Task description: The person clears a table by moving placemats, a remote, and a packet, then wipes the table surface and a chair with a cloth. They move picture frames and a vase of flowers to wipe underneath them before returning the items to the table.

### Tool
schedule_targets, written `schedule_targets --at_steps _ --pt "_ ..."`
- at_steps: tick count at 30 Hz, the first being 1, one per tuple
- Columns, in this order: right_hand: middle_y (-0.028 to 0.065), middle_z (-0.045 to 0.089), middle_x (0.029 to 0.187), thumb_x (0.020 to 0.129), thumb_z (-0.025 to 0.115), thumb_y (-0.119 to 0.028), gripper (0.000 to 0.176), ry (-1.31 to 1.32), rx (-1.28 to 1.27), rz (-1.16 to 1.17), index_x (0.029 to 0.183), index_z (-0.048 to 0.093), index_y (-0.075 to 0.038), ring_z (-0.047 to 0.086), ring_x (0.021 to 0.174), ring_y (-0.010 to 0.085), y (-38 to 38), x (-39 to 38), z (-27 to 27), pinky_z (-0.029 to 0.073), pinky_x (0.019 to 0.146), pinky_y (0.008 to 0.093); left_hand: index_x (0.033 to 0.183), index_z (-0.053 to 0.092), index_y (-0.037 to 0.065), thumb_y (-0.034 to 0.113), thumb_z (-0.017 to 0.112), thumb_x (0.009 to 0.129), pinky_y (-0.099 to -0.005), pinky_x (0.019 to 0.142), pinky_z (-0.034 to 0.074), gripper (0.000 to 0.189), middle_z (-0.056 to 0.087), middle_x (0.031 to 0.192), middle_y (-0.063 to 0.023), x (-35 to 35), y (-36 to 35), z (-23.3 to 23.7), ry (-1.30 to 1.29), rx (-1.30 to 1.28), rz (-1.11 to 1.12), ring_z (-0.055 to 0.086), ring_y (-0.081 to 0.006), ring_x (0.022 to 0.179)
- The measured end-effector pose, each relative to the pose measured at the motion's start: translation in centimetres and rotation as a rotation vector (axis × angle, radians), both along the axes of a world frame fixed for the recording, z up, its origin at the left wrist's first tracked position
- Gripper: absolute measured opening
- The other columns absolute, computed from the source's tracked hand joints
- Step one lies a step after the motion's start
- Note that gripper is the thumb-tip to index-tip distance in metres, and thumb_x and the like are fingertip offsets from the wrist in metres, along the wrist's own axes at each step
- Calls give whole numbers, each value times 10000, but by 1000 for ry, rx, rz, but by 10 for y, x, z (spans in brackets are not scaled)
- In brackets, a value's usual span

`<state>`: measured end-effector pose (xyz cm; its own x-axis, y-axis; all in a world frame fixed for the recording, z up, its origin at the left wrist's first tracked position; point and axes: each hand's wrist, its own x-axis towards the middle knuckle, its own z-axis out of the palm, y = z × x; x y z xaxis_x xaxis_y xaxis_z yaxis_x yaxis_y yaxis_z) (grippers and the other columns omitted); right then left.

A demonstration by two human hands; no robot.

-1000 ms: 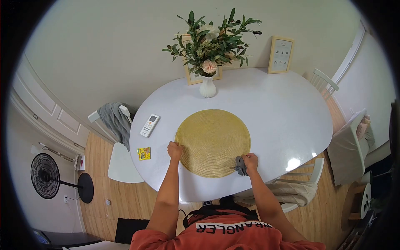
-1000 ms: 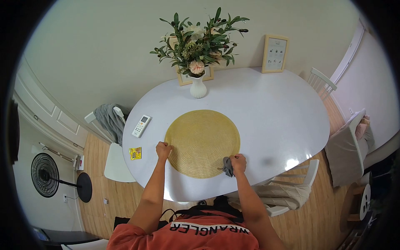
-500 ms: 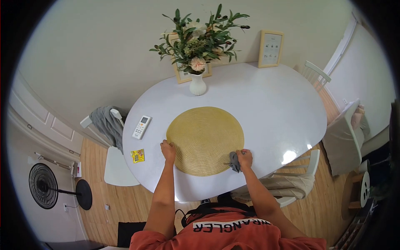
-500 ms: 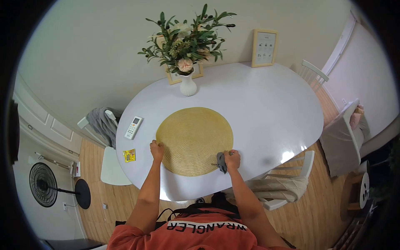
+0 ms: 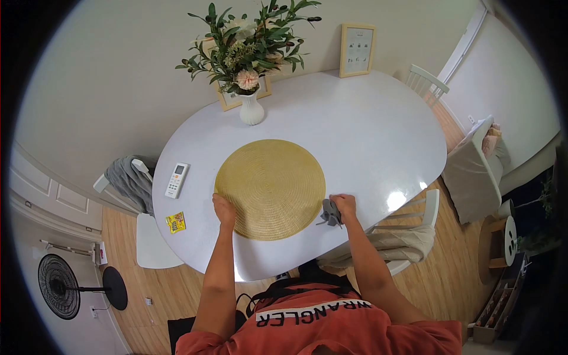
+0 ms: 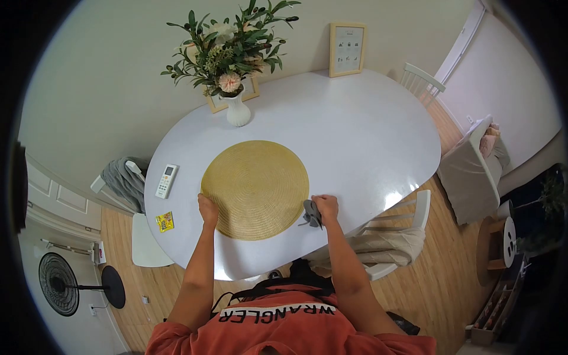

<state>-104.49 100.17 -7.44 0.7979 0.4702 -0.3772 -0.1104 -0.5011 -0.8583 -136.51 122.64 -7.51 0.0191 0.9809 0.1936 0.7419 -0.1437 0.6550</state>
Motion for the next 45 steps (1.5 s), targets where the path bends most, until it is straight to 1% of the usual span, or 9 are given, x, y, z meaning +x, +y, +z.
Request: schedule_targets --at_steps 1,7,10,17,22,27,36,41,45 --pt "70 665 750 745 684 -126 183 -53 -27 72 884 703 -8 608 605 152 4 -2 3 496 578 289 966 429 -69 -64 489 751 -511 784 444 224 522 909 -269 1 -2 -3 68 25 13 495 -467 935" --pt "120 637 1005 731 726 -317 411 -475 -306 211 1047 660 -61 638 892 288 28 -48 51 502 777 383 959 416 -112 -37 548 722 -480 796 447 282 450 1023 -258 0 0 -15 453 140 14 443 -419 932" --pt "175 586 1048 743 710 -301 387 -550 -421 243 998 631 -20 624 911 329 39 -58 58 494 808 410 971 428 -117 -9 575 738 -466 791 469 296 451 1017 -265 8 -2 -2 171 -45 197 491 -400 923" --pt "199 599 1016 725 716 -254 426 -550 -458 211 1007 570 30 626 909 328 52 -55 52 503 808 400 1067 415 -112 136 738 697 -453 793 512 550 475 1027 -286 -11 18 2 126 -184 99 584 -427 899" --pt "172 628 984 703 726 -242 426 -435 -491 217 1008 585 20 630 937 307 55 -45 56 505 814 386 1007 560 -48 256 816 593 -409 834 513 574 631 983 -207 -20 34 2 130 -436 121 628 -365 923" --pt "145 633 998 698 721 -224 410 -175 -566 261 1031 602 -15 627 963 295 61 -35 69 504 827 375 990 582 -28 218 798 586 -420 819 513 521 657 907 -183 -25 38 -8 173 -301 73 638 -366 872" --pt "167 647 934 814 599 -194 256 -727 -396 378 1009 538 -40 616 972 327 63 -84 62 450 794 431 1074 380 -25 0 596 695 -490 765 470 438 585 918 -269 -3 12 3 47 -86 15 588 -444 855" --pt "130 674 874 781 633 -277 338 -305 -372 100 1012 591 -33 656 789 320 60 -42 57 494 708 409 1083 372 -24 -41 546 702 -482 798 449 419 567 936 -268 -2 7 3 -71 5 -22 572 -442 904" --pt "109 658 696 731 694 -210 212 199 -7 246 788 687 -6 630 621 201 64 -17 23 483 589 337 1084 375 -20 -37 546 704 -465 817 446 416 568 964 -267 -5 11 3 -169 -85 -28 573 -429 916"
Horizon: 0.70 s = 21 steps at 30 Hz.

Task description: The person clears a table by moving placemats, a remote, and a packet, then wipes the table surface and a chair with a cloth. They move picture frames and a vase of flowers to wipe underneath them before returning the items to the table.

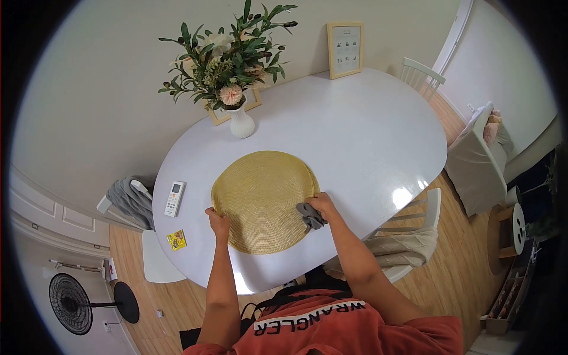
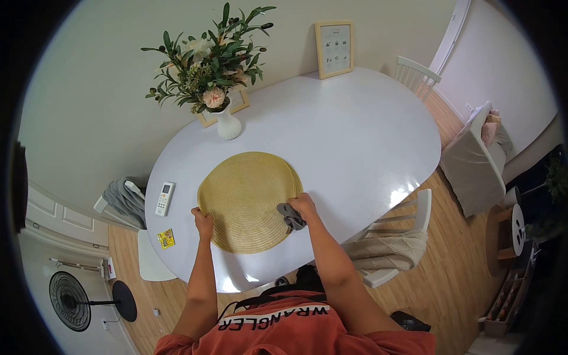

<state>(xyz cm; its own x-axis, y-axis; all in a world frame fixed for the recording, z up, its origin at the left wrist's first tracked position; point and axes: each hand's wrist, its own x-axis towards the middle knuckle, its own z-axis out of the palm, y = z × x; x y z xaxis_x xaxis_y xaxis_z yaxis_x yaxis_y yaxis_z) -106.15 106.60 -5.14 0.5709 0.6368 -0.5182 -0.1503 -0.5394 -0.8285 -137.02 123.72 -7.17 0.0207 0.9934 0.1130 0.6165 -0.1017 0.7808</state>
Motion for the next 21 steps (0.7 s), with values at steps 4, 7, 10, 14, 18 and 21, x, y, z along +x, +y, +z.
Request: schedule_targets --at_steps 4,7,10,14,18,21 --pt "134 681 786 704 677 -200 260 -408 -153 169 889 687 -17 650 703 248 9 8 8 497 643 370 1071 406 -26 -3 620 703 -421 812 465 426 583 966 -236 -13 12 -9 -163 -90 1 593 -373 896" --pt "96 651 709 725 644 -87 126 -176 50 140 809 695 -8 604 628 183 27 28 15 475 554 339 1067 457 -28 31 685 704 -373 752 489 432 595 959 -194 -23 21 -14 -190 -239 27 606 -281 853" --pt "98 638 686 736 628 -38 98 1 140 98 783 690 22 585 571 174 36 35 63 466 496 347 1081 483 -22 65 707 728 -288 543 459 427 608 868 -123 -25 17 3 -348 -369 11 584 -168 691" --pt "104 622 661 742 628 1 91 102 150 2 753 669 82 564 498 174 37 46 77 439 424 360 1109 504 -13 -40 640 751 -250 470 412 384 606 802 -99 -32 19 -10 -486 -445 60 551 -136 609" --pt "153 636 728 735 706 -88 233 186 -13 -107 781 635 129 601 565 208 32 60 49 459 450 374 1019 590 15 -37 636 744 -280 552 459 283 606 742 -71 -30 7 -16 -485 -313 131 547 -128 603" --pt "184 628 731 734 684 -74 236 121 -56 -61 778 615 147 597 555 236 25 65 24 457 446 401 965 631 11 -4 646 758 -268 557 457 208 615 700 -69 -28 -1 -8 -484 -223 117 547 -123 595"
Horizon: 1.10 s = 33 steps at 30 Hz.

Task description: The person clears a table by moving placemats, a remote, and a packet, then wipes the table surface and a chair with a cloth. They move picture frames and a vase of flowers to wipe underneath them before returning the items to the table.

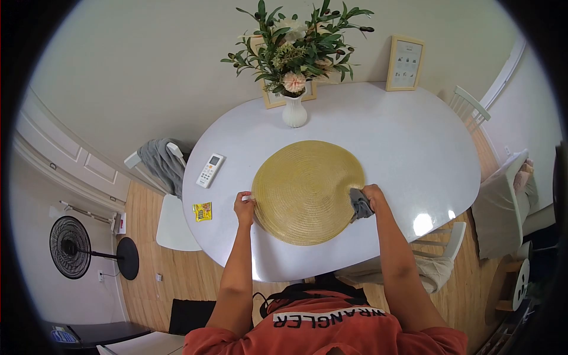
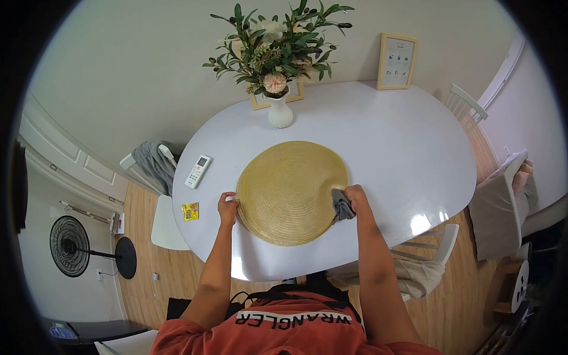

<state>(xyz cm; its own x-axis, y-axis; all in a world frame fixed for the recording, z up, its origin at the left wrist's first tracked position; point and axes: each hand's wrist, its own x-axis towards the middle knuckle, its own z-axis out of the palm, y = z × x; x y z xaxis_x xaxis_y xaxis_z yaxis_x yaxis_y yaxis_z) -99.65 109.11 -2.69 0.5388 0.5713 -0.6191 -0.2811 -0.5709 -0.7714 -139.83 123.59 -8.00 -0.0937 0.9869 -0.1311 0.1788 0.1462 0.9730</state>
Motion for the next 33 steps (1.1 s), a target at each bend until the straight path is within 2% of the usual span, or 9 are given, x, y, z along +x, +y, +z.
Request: schedule_targets --at_steps 3,5,10,18,20,23,26,29,33 --pt "185 626 734 732 672 -58 218 -44 -65 34 779 615 147 591 561 231 -10 -6 -5 445 447 400 914 660 12 42 667 766 -267 575 461 151 618 663 -83 8 -6 7 183 99 6 536 -120 574" --pt "180 627 737 730 670 -52 208 -52 -82 31 780 617 143 589 571 225 -15 -12 -6 440 453 396 868 666 -23 105 699 761 -299 576 471 170 631 656 -119 15 -5 8 200 154 52 554 -159 555" --pt "143 646 771 739 643 24 156 -135 -63 91 853 640 130 599 622 201 -25 -24 -14 464 513 377 836 604 -64 130 791 665 -388 651 501 319 645 753 -169 26 -13 18 580 216 71 623 -305 676" --pt "109 675 787 724 713 -83 202 -148 -9 156 871 680 51 623 636 198 -35 -28 -38 489 578 343 828 605 -26 50 777 652 -396 639 494 257 633 735 -160 22 -8 8 472 217 57 613 -311 665" --pt "116 690 839 724 731 -201 266 -384 -126 147 917 691 -22 661 745 237 -35 -29 -50 500 680 363 818 609 -20 34 764 662 -390 629 491 226 632 720 -157 21 -9 9 451 219 56 614 -303 653" --pt "127 684 959 751 702 -296 345 -434 -159 189 1003 655 -66 656 905 282 -37 -23 -70 487 791 399 792 612 -22 12 721 693 -377 604 484 152 629 686 -147 20 -11 11 432 263 59 614 -281 621" --pt "181 659 984 810 660 -251 349 -727 -268 247 1059 580 -20 648 892 308 -41 -47 -23 496 774 403 772 611 -31 -2 679 712 -368 597 485 96 630 673 -147 20 -11 10 375 273 68 615 -269 606" --pt "177 635 1072 836 592 -344 381 -735 -347 279 1067 568 -42 596 1032 344 -39 -51 -17 454 872 435 754 611 -33 -7 640 730 -368 598 489 46 636 675 -148 16 -7 3 362 297 80 619 -267 607" --pt "183 640 1062 843 574 -350 382 -796 -344 343 1071 585 -43 603 1024 343 -39 -47 -15 469 856 439 762 614 -37 22 622 759 -366 610 495 60 645 690 -167 13 -3 -1 427 288 108 631 -284 628"
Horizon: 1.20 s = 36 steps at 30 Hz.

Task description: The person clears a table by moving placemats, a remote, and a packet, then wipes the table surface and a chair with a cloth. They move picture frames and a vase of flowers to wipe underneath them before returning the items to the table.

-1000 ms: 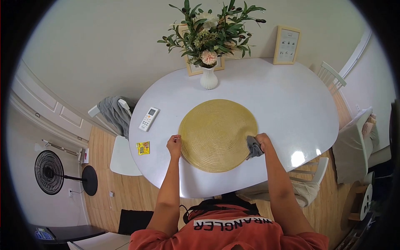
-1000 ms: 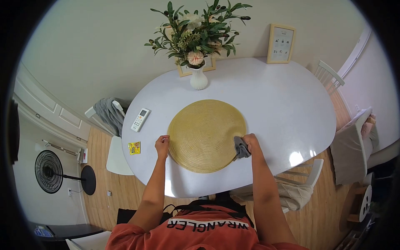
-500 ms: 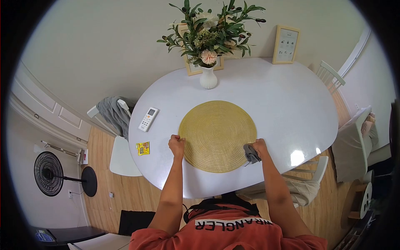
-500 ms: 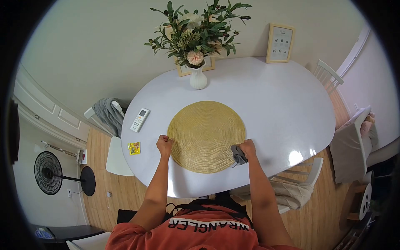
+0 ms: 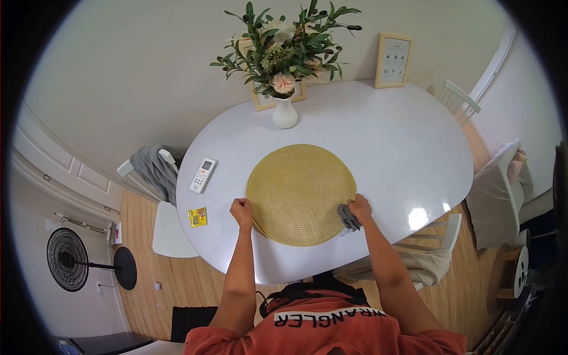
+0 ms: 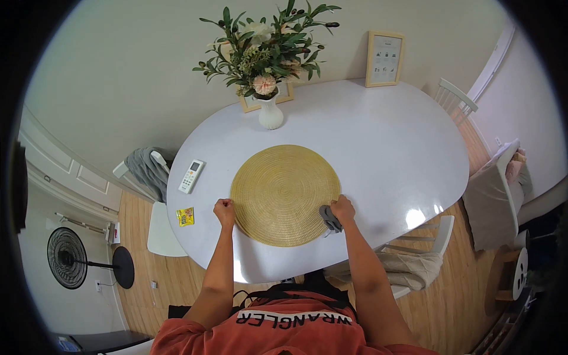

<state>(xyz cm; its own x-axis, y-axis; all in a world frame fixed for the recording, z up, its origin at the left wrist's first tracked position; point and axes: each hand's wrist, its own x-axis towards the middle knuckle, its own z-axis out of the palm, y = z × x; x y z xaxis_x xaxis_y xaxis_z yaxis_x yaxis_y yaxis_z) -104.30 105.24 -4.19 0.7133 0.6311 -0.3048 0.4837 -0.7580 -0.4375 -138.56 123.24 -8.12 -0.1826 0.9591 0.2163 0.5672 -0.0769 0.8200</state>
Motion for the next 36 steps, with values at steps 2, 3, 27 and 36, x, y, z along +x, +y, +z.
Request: schedule_targets --at_steps 2,3,27,36 --pt "181 645 1056 840 575 -349 369 57 -15 14 1068 609 -61 609 1018 337 1 -1 4 478 846 436 795 616 -40 46 625 776 -365 613 497 89 646 699 -180 1 -2 2 0 -7 -8 636 -292 637" --pt "181 645 1056 840 575 -349 369 57 -14 6 1068 609 -61 609 1018 337 1 -2 8 478 846 436 839 604 -46 90 634 795 -376 626 499 146 647 718 -195 2 -3 7 -7 -26 48 638 -303 654" --pt "143 680 824 735 694 -341 328 121 109 -83 911 679 -65 661 812 290 -8 -9 5 501 729 387 895 660 -48 121 725 717 -360 627 505 254 653 738 -183 -5 -18 24 152 -170 -151 644 -263 637" --pt "144 673 775 677 715 -322 327 159 130 -125 817 664 -31 656 735 257 -8 -5 2 496 663 375 726 652 -68 78 810 639 -254 436 437 232 608 579 -76 -26 -2 16 -158 -408 -141 504 -120 438"
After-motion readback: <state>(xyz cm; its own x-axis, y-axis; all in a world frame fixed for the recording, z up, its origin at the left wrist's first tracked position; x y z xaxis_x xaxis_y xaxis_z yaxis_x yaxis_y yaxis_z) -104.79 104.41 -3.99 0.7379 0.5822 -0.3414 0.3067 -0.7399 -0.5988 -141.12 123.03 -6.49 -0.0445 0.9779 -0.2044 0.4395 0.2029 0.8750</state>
